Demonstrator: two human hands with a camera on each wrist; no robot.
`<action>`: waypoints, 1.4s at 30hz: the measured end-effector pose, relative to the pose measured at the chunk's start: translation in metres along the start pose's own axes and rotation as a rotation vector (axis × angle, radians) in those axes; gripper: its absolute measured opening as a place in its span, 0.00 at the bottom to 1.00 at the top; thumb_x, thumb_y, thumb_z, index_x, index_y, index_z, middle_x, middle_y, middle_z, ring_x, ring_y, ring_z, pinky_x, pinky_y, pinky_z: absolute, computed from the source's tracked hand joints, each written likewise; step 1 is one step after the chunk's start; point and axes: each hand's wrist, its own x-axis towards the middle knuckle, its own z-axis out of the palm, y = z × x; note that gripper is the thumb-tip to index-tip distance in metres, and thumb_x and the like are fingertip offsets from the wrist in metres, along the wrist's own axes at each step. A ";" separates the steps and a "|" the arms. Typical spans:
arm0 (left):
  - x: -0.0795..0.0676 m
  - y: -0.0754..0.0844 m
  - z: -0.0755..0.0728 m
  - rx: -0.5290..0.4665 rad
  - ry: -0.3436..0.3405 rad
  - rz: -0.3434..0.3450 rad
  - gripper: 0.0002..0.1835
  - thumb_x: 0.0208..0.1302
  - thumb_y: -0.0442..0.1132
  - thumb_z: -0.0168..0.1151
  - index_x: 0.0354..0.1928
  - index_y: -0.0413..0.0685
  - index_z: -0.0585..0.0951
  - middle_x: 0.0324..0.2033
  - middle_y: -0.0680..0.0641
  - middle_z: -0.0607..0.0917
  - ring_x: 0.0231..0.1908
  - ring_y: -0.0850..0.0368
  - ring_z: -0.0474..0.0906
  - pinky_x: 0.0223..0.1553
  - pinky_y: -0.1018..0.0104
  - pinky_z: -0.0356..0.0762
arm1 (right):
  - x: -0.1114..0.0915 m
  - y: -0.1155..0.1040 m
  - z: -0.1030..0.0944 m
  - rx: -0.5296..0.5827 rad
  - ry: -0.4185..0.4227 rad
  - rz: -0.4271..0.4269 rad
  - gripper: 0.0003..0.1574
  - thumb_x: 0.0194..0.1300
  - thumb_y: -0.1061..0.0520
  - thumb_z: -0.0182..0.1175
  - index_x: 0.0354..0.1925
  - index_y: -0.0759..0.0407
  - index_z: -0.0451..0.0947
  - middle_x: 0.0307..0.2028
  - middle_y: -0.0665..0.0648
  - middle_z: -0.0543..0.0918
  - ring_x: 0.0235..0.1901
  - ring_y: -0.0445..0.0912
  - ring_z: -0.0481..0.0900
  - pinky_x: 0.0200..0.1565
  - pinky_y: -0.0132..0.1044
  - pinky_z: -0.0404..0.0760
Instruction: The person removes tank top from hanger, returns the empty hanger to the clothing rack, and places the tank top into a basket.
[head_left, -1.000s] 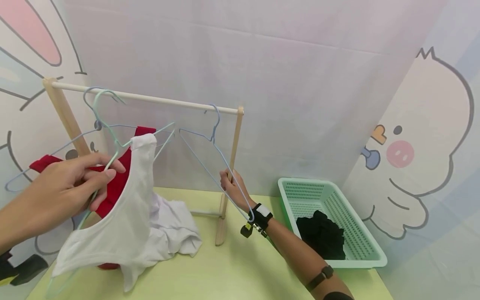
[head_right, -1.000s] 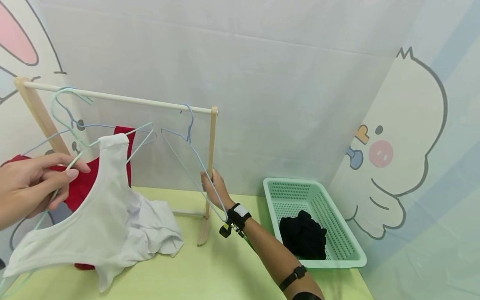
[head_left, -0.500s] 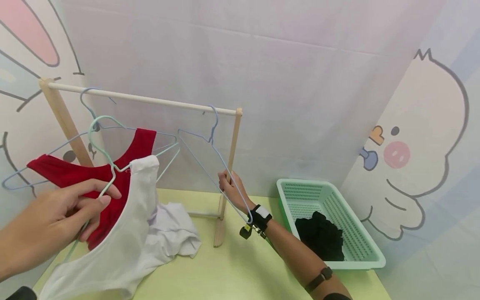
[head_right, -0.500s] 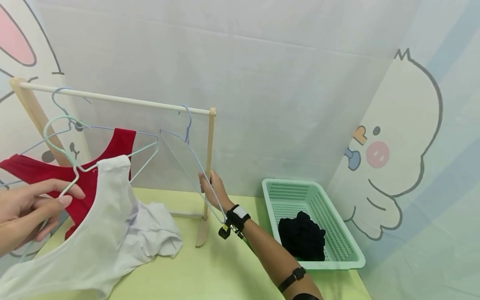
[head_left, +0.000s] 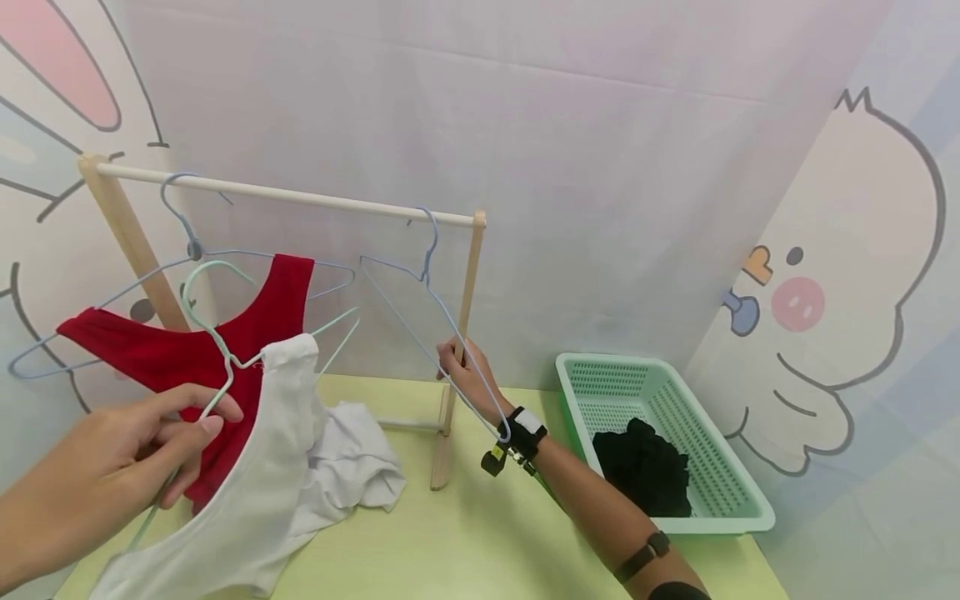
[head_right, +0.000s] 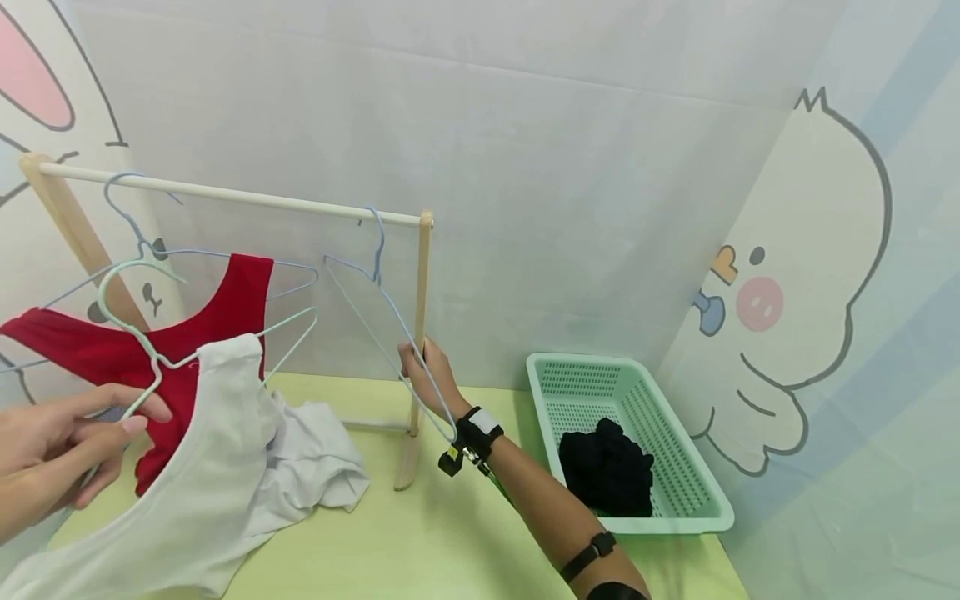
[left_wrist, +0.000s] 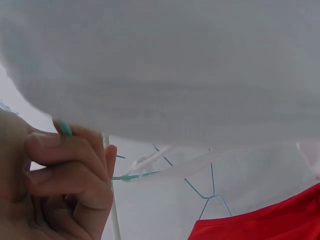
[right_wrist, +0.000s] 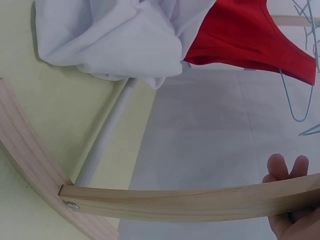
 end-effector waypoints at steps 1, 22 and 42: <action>-0.001 -0.001 0.001 -0.006 -0.002 -0.007 0.08 0.72 0.36 0.56 0.48 0.58 0.77 0.11 0.64 0.69 0.14 0.65 0.68 0.25 0.71 0.65 | -0.003 -0.007 0.001 -0.013 0.000 0.010 0.14 0.76 0.67 0.44 0.36 0.81 0.63 0.29 0.78 0.69 0.31 0.53 0.74 0.38 0.34 0.77; -0.011 -0.012 0.024 -0.034 -0.058 -0.094 0.06 0.74 0.40 0.54 0.47 0.56 0.78 0.12 0.62 0.71 0.15 0.64 0.68 0.22 0.69 0.66 | -0.046 0.065 0.015 -0.342 0.337 -0.051 0.19 0.62 0.59 0.64 0.46 0.64 0.68 0.33 0.57 0.66 0.32 0.46 0.64 0.32 0.37 0.67; -0.008 -0.016 0.035 -0.054 -0.187 -0.175 0.07 0.75 0.47 0.51 0.46 0.56 0.76 0.14 0.60 0.72 0.19 0.63 0.70 0.23 0.69 0.66 | -0.068 0.035 0.076 -0.297 -0.193 -0.194 0.16 0.73 0.53 0.56 0.55 0.57 0.73 0.43 0.50 0.81 0.37 0.39 0.76 0.38 0.30 0.78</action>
